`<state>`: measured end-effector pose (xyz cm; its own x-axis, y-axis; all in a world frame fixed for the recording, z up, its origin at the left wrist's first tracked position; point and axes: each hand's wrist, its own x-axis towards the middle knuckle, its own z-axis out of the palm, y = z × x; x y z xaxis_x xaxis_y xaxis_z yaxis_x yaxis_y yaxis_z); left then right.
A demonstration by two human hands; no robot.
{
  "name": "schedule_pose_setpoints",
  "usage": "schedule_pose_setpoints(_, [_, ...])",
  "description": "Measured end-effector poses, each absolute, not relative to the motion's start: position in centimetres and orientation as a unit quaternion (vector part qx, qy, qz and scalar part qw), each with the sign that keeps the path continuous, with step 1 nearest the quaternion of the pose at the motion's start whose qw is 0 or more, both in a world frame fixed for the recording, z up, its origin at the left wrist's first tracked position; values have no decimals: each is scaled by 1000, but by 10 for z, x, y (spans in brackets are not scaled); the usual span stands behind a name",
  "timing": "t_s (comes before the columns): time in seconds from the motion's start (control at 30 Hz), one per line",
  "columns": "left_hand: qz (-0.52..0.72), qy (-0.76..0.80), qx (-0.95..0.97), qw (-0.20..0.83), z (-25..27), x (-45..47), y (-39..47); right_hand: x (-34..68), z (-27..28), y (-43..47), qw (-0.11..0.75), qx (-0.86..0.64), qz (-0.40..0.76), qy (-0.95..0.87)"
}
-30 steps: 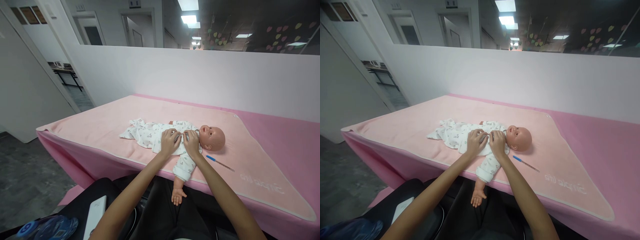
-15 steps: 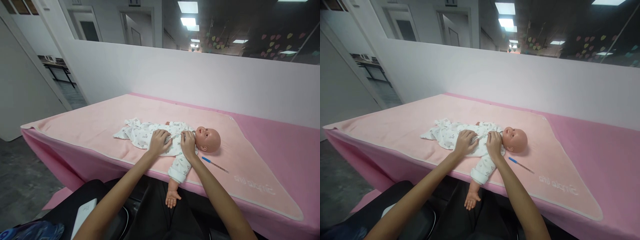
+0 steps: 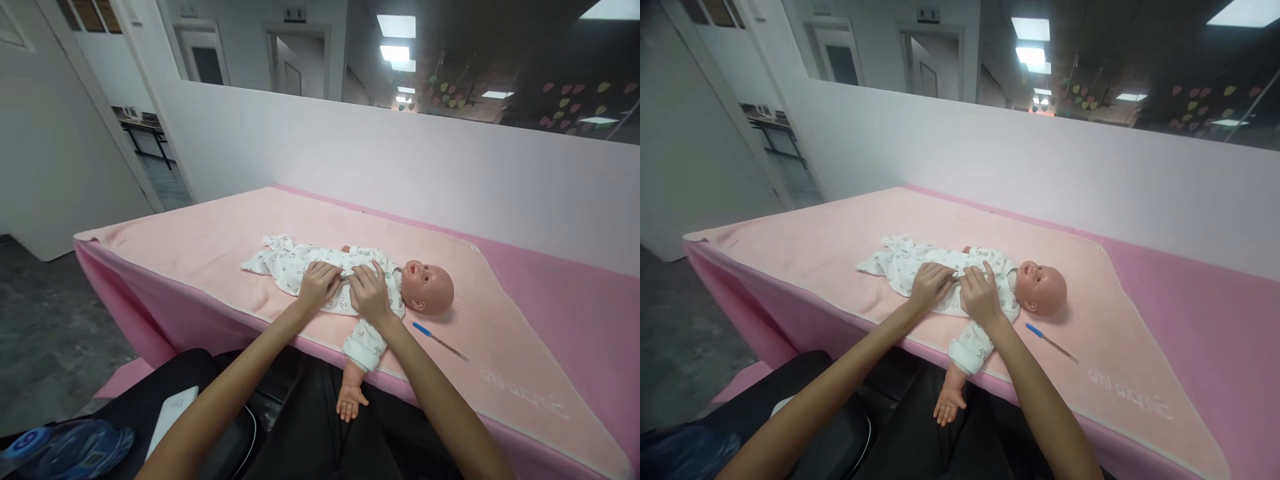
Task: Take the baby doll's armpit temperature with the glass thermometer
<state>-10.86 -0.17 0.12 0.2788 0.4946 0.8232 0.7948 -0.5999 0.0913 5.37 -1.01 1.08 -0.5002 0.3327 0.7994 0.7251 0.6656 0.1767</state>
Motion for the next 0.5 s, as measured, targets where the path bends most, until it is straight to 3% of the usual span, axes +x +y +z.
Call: schedule_pose_setpoints(0.5, [-448,-436,-766,150,-3,-108,-1,46,9,-7,399,-352,-176,-828])
